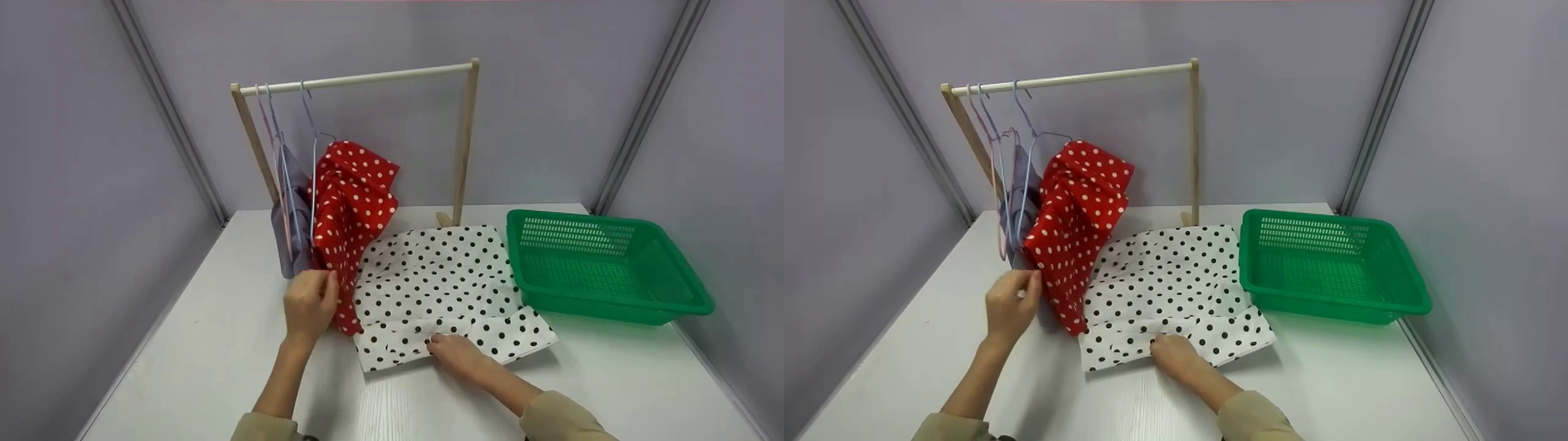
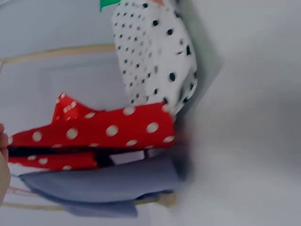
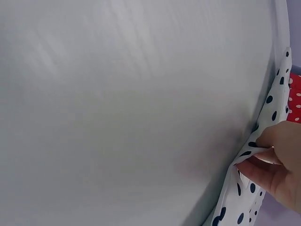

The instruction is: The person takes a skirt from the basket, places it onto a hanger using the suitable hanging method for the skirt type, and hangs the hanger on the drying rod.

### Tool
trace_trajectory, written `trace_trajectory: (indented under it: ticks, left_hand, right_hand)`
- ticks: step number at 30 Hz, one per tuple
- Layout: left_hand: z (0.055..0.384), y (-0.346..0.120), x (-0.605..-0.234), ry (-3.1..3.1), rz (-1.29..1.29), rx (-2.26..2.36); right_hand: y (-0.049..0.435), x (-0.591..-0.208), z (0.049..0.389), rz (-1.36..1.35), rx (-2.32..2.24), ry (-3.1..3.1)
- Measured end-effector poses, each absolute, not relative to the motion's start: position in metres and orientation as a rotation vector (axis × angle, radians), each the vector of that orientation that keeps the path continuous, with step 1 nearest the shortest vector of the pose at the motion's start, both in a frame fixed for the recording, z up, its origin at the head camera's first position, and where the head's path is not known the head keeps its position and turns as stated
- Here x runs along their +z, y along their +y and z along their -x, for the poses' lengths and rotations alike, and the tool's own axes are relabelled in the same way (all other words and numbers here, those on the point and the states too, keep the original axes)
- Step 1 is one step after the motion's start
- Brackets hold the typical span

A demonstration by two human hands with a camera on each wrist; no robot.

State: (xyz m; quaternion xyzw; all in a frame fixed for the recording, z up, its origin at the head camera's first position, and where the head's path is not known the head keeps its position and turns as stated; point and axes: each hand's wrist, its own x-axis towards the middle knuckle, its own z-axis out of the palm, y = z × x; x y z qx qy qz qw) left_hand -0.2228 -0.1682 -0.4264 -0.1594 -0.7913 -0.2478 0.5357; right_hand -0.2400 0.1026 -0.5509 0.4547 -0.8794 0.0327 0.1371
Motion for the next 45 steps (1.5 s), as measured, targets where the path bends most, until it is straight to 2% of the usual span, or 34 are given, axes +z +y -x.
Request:
trace_trajectory:
  ticks: [4, 9, 12, 17, 24, 36, 45]
  left_hand:
    - [0.23, -0.186, -0.4, -1.849, 0.068, -0.707]
    - [0.247, -0.207, -0.366, -2.027, -0.344, -1.095]
    - [0.255, -0.214, -0.351, -2.199, -0.474, -1.283]
    - [0.264, -0.22, -0.34, -2.348, -0.557, -1.496]
    - [0.279, -0.225, -0.34, -2.309, -0.54, -1.785]
    - [0.286, -0.236, -0.347, -2.446, -0.624, -1.436]
    - [0.283, -0.239, -0.337, -2.341, -0.611, -1.41]
  right_hand:
    - [0.103, -0.551, 0.243, -1.331, 0.078, -2.526]
    - [0.103, -0.551, 0.244, -1.335, 0.123, -2.555]
    - [0.102, -0.55, 0.243, -1.331, 0.122, -2.571]
    - [0.102, -0.549, 0.242, -1.318, 0.104, -2.576]
    - [0.101, -0.55, 0.242, -1.318, 0.13, -2.614]
    - [0.101, -0.552, 0.243, -1.334, 0.161, -2.618]
    - [0.103, -0.549, 0.244, -1.314, 0.158, -2.567]
